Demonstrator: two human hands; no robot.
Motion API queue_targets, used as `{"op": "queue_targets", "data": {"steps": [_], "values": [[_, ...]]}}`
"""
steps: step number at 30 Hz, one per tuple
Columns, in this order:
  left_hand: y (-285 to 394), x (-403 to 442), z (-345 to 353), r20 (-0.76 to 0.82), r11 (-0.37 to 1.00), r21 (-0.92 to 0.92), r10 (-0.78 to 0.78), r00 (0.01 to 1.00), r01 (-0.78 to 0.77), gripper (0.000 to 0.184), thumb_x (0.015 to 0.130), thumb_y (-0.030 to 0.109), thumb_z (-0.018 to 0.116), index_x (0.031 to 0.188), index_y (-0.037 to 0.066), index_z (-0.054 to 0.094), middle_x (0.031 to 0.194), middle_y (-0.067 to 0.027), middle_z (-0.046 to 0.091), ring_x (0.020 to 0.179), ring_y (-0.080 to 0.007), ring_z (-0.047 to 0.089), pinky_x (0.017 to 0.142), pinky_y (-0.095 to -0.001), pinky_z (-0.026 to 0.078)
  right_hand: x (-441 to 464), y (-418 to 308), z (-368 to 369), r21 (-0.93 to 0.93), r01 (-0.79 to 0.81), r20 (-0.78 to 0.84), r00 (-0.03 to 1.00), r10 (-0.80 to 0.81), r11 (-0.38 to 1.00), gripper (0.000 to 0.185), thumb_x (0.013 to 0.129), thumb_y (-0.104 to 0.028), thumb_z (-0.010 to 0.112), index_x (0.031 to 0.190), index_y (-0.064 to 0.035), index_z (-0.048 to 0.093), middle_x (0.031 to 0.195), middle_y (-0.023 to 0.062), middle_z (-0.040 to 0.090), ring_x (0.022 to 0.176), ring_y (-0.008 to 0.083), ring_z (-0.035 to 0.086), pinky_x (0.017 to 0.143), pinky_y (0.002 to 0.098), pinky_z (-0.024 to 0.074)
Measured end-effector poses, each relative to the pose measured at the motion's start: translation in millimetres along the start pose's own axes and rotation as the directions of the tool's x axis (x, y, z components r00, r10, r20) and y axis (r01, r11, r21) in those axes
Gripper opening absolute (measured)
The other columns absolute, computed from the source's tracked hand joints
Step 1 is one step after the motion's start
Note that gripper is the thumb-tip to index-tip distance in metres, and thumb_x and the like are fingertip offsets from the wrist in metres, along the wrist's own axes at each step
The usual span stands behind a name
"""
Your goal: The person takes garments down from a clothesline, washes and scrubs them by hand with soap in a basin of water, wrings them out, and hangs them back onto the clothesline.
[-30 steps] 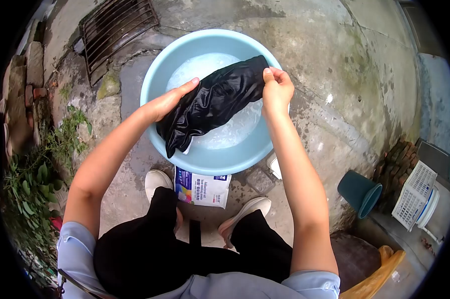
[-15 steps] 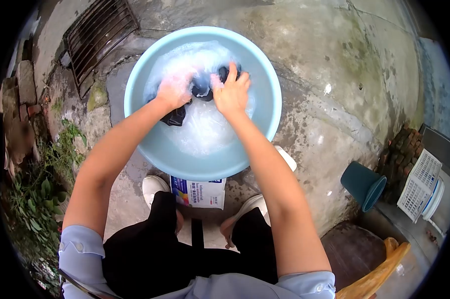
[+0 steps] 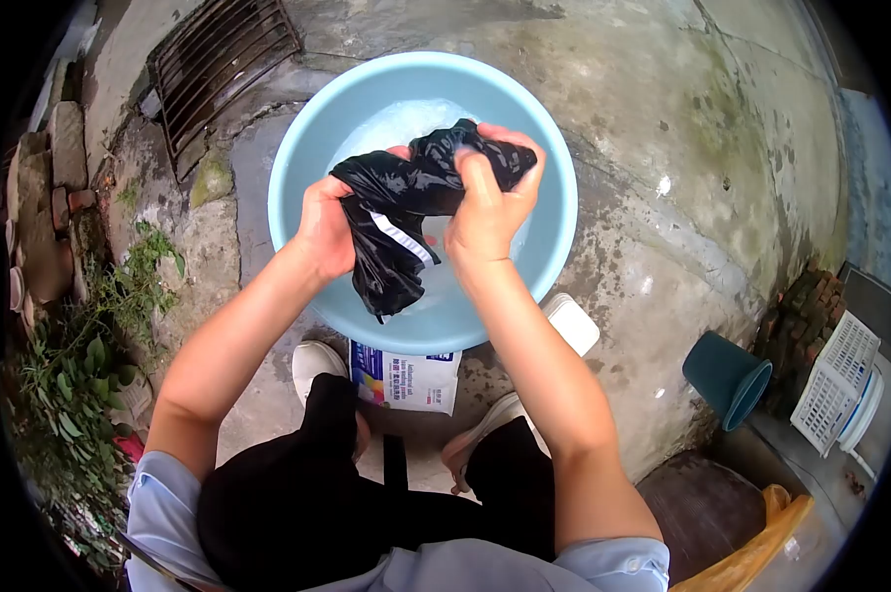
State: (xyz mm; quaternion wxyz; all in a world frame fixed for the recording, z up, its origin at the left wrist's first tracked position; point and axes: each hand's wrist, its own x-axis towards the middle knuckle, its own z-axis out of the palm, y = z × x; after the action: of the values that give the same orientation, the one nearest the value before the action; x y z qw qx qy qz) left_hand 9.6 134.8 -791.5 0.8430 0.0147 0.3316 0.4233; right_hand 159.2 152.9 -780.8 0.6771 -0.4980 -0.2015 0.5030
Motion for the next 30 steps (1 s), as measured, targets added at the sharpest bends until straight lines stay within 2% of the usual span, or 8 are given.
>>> {"op": "queue_targets", "data": {"steps": [4, 10, 14, 18, 21, 25, 27, 30], "values": [[13, -5, 29, -0.243, 0.996, 0.021, -0.079, 0.967, 0.087, 0.046, 0.094, 0.033, 0.034, 0.114, 0.0, 0.059, 0.107, -0.0157, 0.066, 0.098, -0.0285, 0.066, 0.089, -0.0436, 0.054, -16, -17, 2, -0.107, 0.765, 0.645, 0.54, -0.541, 0.635, 0.038, 0.059, -0.001, 0.073, 0.091, -0.0069, 0.052, 0.105, 0.0135, 0.056, 0.111, 0.0387, 0.056, 0.095, 0.0507, 0.0468], [19, -10, 56, -0.383, 0.913, 0.17, -0.286, 0.878, 0.371, 0.04, 0.092, 0.04, 0.04, 0.101, 0.007, 0.06, 0.094, -0.0106, 0.064, 0.082, -0.0219, 0.062, 0.071, -0.0371, 0.052, -39, -43, 9, 0.016, 0.841, 0.903, 0.22, -0.369, 0.54, 0.022, 0.044, -0.017, 0.072, 0.057, -0.0124, 0.054, 0.077, 0.0043, 0.053, 0.081, 0.0319, 0.058, 0.08, 0.0525, 0.0477], [12, -13, 29, -0.075, 0.876, 0.329, -0.347, 0.935, 0.352, 0.033, 0.087, 0.041, 0.051, 0.078, 0.011, 0.059, 0.079, -0.0028, 0.059, 0.069, -0.0145, 0.052, 0.066, -0.0297, 0.043, -47, -39, 5, 0.124, 0.879, 0.912, 0.082, -0.403, 0.46, 0.018, 0.044, -0.019, 0.065, 0.057, -0.0141, 0.054, 0.074, 0.0028, 0.053, 0.075, 0.0283, 0.056, 0.077, 0.0482, 0.0482], [-3, 3, 18, -0.296, 0.685, 0.535, -0.397, 0.869, 0.495, 0.028, 0.086, 0.034, 0.049, 0.073, 0.011, 0.058, 0.073, -0.0027, 0.057, 0.066, -0.015, 0.049, 0.062, -0.0295, 0.038, -41, -35, -7, 0.155, 0.851, 0.975, -0.049, -0.218, 0.502, 0.027, 0.043, -0.009, 0.066, 0.064, -0.0097, 0.049, 0.066, 0.0052, 0.041, 0.061, 0.0269, 0.047, 0.059, 0.0382, 0.0438], [-14, 33, 7, -0.338, 0.632, 0.641, -0.277, 0.899, 0.436, 0.023, 0.084, 0.027, 0.046, 0.075, 0.009, 0.058, 0.075, -0.0048, 0.059, 0.067, -0.0169, 0.05, 0.063, -0.0308, 0.039, -20, -25, -14, -0.078, 0.867, 0.975, 0.17, -0.145, 0.492, 0.024, 0.048, -0.015, 0.067, 0.066, -0.0095, 0.051, 0.063, 0.0057, 0.042, 0.061, 0.0284, 0.048, 0.063, 0.0368, 0.0463], [4, 45, -28, -0.165, 0.473, 0.861, -0.09, 0.982, 0.188, 0.042, 0.086, 0.027, 0.049, 0.119, 0.001, 0.055, 0.111, -0.0164, 0.059, 0.096, -0.0251, 0.057, 0.088, -0.0362, 0.045, 15, -19, -32, -0.862, 0.331, 0.413, 0.897, 0.156, 0.383, 0.035, 0.071, -0.025, 0.073, 0.092, -0.0034, 0.054, 0.074, 0.0123, 0.059, 0.067, 0.0316, 0.059, 0.062, 0.0398, 0.0477], [6, 40, -43, -0.061, -0.217, 0.963, 0.402, 0.914, 0.16, 0.068, 0.086, 0.042, 0.06, 0.138, 0.005, 0.04, 0.132, -0.0227, 0.046, 0.119, -0.0333, 0.05, 0.101, -0.0383, 0.041, 51, -3, -66, -0.961, 0.237, 0.262, 0.946, 0.193, 0.141, 0.073, 0.08, -0.049, 0.069, 0.129, -0.002, 0.042, 0.116, 0.0276, 0.057, 0.09, 0.0363, 0.065, 0.073, 0.0407, 0.0517], [-14, 21, -42, 0.094, -0.561, 0.813, 0.39, 0.916, 0.155, 0.102, 0.075, 0.059, 0.07, 0.151, 0.011, 0.022, 0.146, -0.0271, 0.029, 0.133, -0.0464, 0.034, 0.107, -0.0595, 0.03, 31, -7, -65, -0.931, 0.346, 0.294, 0.898, 0.328, -0.114, 0.093, 0.078, -0.059, 0.068, 0.145, -0.0058, 0.029, 0.142, 0.0292, 0.036, 0.107, 0.0449, 0.059, 0.088, 0.0494, 0.047]]}}
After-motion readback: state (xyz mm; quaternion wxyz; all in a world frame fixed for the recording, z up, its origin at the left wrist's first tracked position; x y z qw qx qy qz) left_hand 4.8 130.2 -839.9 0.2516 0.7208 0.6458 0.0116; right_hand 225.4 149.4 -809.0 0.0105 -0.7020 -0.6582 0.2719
